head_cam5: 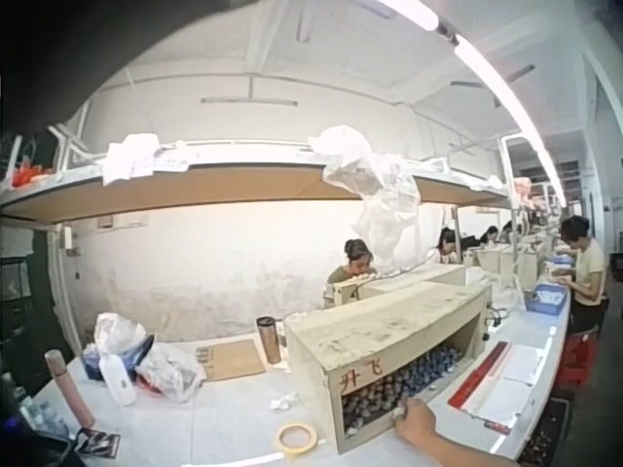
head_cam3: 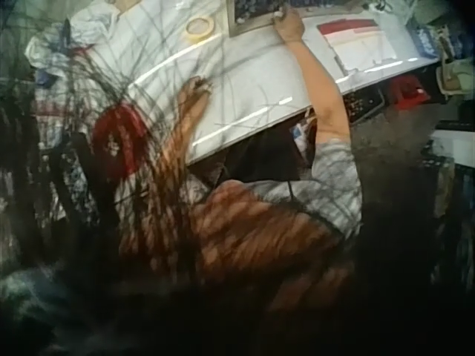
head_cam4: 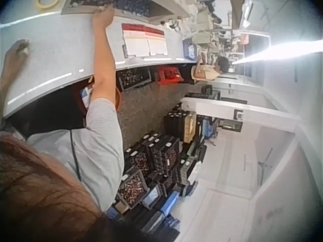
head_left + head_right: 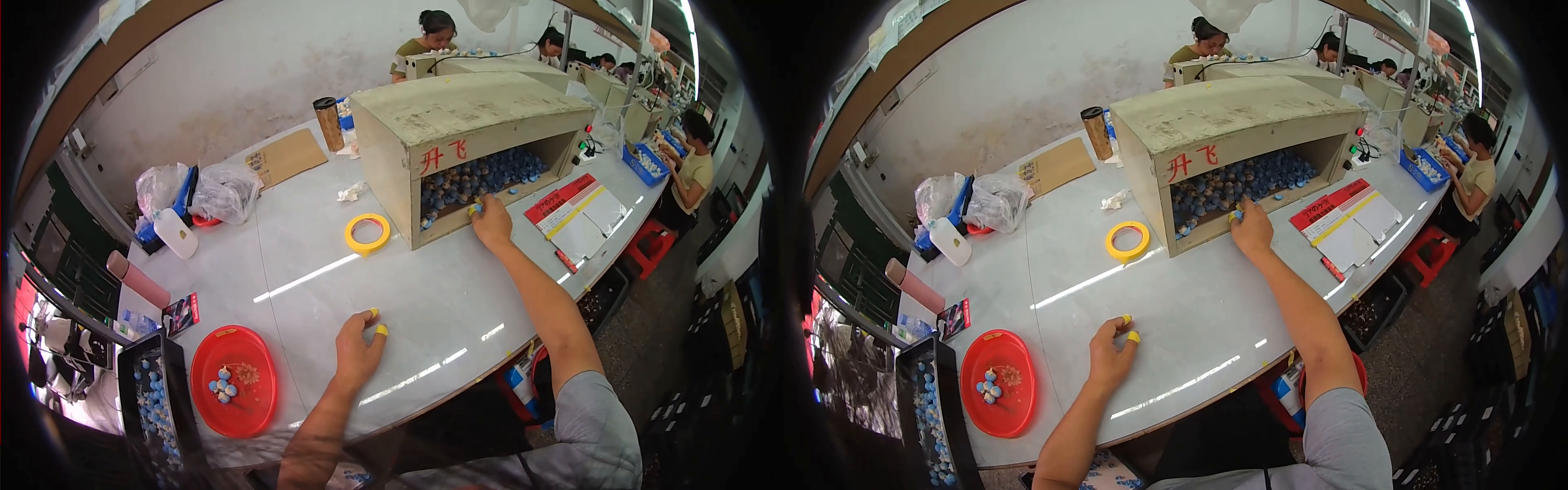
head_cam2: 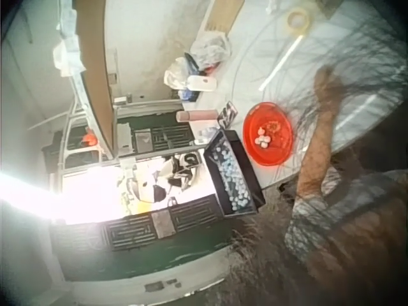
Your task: The person assembles small blue and yellow toy parts by hand, applying glue with a glue bottle.
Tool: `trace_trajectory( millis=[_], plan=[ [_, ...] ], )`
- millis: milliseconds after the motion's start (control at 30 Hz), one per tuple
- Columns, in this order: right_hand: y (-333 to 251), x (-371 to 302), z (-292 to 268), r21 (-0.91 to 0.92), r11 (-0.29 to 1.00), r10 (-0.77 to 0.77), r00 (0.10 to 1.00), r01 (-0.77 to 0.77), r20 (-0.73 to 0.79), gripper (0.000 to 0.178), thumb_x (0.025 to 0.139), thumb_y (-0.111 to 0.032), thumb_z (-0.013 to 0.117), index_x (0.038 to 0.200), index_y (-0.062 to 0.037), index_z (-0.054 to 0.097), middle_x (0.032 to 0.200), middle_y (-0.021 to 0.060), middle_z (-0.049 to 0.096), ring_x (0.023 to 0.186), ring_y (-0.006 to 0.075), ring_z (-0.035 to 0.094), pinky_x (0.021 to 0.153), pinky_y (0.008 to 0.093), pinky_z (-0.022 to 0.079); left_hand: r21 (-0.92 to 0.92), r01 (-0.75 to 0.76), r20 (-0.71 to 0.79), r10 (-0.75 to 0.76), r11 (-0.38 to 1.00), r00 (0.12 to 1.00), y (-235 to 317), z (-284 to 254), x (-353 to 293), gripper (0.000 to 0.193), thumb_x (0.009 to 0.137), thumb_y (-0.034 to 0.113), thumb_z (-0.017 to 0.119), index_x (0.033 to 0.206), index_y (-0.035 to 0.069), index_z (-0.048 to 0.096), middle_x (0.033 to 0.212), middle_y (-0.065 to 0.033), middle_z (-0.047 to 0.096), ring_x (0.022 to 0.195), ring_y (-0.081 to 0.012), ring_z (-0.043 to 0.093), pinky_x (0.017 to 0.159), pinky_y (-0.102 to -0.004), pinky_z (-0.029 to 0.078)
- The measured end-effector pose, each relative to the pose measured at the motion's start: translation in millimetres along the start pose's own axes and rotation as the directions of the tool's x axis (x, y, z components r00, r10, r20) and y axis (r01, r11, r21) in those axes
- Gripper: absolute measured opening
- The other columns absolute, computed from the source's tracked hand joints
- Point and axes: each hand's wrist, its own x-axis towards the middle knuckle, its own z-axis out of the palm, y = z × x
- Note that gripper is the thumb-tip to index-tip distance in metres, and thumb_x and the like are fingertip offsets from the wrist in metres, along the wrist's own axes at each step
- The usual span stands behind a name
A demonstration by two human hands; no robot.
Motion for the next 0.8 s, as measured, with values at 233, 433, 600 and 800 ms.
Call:
trace_trajectory(
  millis=[233,433,600,800],
  plan=[
    [-75,-140,-35,0.762,0.468,-0.121,0.822,-0.447,0.556,0.021,0.085,-0.009,0.071,0.097,-0.0021,0.055,0.087,0.0034,0.062,0.071,0.0087,0.059,0.062,0.0256,0.049,-0.458,0.146,0.078,-0.124,0.877,0.989,12,14,-8,0.027,0.093,0.007,0.060,0.117,-0.004,0.055,0.104,-0.0132,0.067,0.090,-0.0185,0.065,0.084,-0.0302,0.052],
    [-109,-211,-47,0.669,0.702,-0.446,0.883,0.245,0.145,0.027,0.075,-0.003,0.075,0.092,-0.0040,0.054,0.088,0.0081,0.062,0.074,0.0196,0.063,0.062,0.0309,0.051,-0.658,0.570,0.492,-0.293,0.492,0.820,22,-1,-1,0.031,0.102,0.019,0.049,0.121,-0.005,0.054,0.104,-0.0113,0.066,0.089,-0.0157,0.065,0.079,-0.0269,0.054],
    [-116,-213,-53,0.474,0.689,-0.611,0.791,0.548,-0.026,0.028,0.068,0.000,0.071,0.090,-0.0048,0.054,0.090,0.0111,0.060,0.075,0.0309,0.063,0.063,0.0371,0.052,-0.605,0.557,0.451,-0.332,0.570,0.829,20,3,-4,0.032,0.099,0.018,0.053,0.122,-0.005,0.054,0.102,-0.0105,0.066,0.087,-0.0138,0.065,0.078,-0.0254,0.055],
    [-115,-212,-59,0.524,0.632,-0.651,0.758,0.570,-0.039,0.035,0.065,0.001,0.071,0.097,-0.0039,0.057,0.102,0.0137,0.060,0.085,0.0321,0.062,0.070,0.0374,0.052,-0.632,0.576,0.433,-0.379,0.519,0.818,26,0,-2,0.030,0.095,0.012,0.055,0.119,-0.005,0.055,0.101,-0.0104,0.066,0.087,-0.0151,0.066,0.077,-0.0260,0.055]
  ],
)
